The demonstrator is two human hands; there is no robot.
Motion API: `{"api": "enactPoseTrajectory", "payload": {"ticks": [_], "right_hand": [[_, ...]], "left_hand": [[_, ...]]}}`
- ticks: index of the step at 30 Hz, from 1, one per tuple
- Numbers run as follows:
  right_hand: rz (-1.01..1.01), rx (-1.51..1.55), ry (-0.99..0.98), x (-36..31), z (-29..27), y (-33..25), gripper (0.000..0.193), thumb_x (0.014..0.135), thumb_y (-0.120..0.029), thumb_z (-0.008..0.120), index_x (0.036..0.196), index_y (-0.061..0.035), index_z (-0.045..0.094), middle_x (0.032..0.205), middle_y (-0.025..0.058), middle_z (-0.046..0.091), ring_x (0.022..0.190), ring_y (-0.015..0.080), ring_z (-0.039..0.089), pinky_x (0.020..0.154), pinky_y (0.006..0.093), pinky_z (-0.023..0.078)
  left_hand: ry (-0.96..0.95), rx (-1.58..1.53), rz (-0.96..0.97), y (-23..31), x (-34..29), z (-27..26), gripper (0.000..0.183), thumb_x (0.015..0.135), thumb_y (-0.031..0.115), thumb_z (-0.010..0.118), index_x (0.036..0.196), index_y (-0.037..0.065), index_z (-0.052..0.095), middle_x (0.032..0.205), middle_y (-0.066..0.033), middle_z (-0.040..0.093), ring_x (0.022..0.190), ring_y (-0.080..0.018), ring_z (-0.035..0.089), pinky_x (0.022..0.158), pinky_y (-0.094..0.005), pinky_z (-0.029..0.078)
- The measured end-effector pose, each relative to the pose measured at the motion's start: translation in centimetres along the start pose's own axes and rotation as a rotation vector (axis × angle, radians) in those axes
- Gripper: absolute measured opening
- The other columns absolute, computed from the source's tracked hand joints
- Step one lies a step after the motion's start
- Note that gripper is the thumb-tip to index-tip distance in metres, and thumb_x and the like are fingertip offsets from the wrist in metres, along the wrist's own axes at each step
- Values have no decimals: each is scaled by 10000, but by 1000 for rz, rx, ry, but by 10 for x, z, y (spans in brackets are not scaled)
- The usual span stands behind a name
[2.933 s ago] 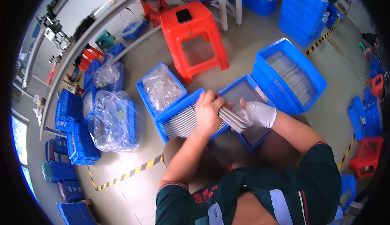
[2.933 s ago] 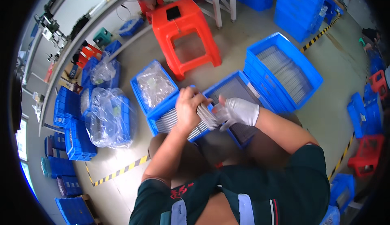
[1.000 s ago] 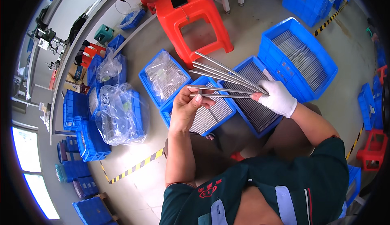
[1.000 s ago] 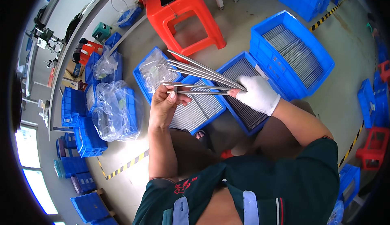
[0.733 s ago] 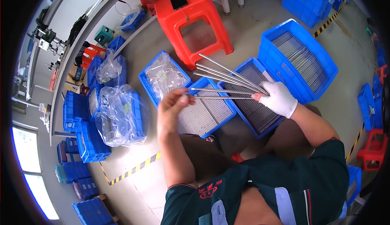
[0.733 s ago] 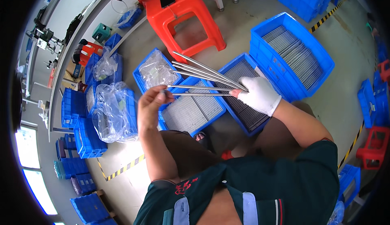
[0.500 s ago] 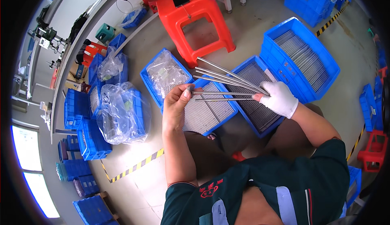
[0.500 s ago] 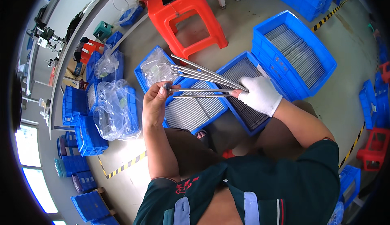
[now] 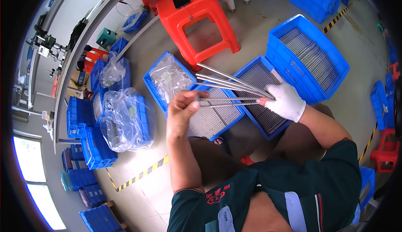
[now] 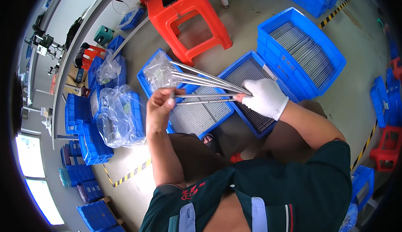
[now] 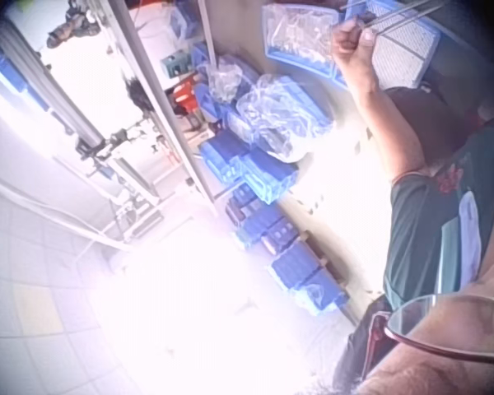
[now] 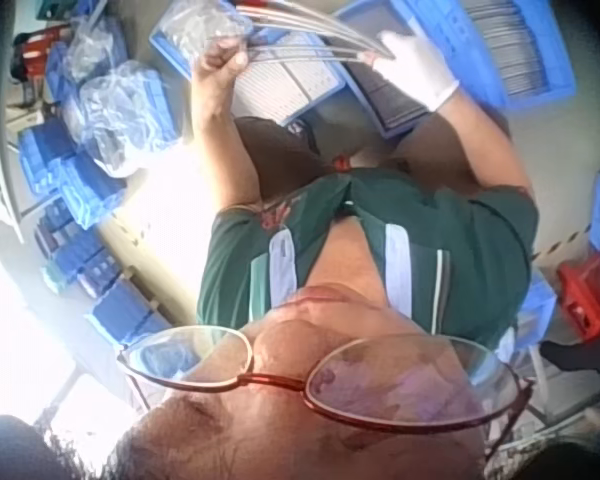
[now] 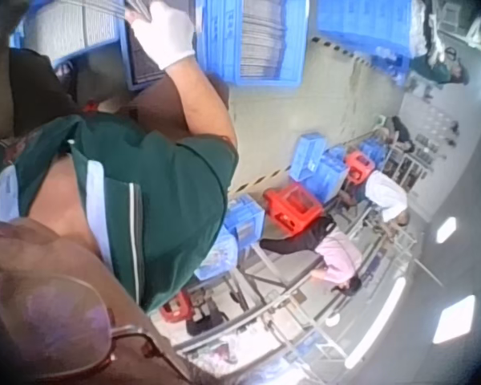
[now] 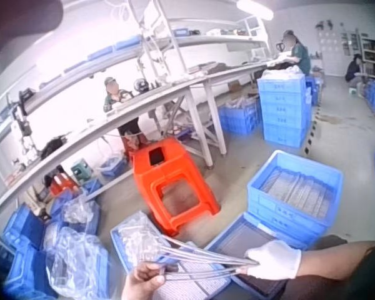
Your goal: The person sorts metal rods and circular metal parts by hand into blue and red plastic bins.
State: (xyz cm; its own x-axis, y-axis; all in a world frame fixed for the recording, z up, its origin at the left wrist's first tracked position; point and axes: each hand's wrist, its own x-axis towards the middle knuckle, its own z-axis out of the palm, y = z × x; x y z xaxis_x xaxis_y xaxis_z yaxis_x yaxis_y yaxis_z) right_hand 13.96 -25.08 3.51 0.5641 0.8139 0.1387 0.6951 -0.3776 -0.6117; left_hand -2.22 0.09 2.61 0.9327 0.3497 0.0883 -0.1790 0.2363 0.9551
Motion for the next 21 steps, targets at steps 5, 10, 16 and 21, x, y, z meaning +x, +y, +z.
{"api": "enactPoseTrajectory", "payload": {"ticks": [5,10,16,21], "right_hand": [[-55,-62,59,-2,3,-1,355,801,-349,641,655,-50,515,551,142,552,529,333,567,507,416,441],[44,67,-81,1,-2,4,317,824,-327,624,719,-34,568,596,156,571,573,322,583,543,398,445],[83,245,-212,-1,-5,-5,313,846,-327,606,782,-21,607,636,177,577,594,313,585,565,370,441],[-8,118,-143,-2,-4,-1,279,843,-299,609,784,-26,607,587,158,539,546,299,550,528,362,416]], "left_hand": [[16,64,-71,5,1,10,250,809,11,631,1046,-27,562,1001,-166,642,954,-206,609,853,-300,470],[381,162,-24,17,-2,-22,243,890,162,562,1023,-42,574,841,-139,670,819,-168,624,806,-278,448],[207,22,-129,8,1,-4,317,916,261,531,1022,-35,563,854,-142,665,825,-222,661,766,-298,497],[148,-8,-132,7,1,-8,309,915,245,533,1023,-43,562,847,-146,660,831,-238,661,764,-297,501]]}}
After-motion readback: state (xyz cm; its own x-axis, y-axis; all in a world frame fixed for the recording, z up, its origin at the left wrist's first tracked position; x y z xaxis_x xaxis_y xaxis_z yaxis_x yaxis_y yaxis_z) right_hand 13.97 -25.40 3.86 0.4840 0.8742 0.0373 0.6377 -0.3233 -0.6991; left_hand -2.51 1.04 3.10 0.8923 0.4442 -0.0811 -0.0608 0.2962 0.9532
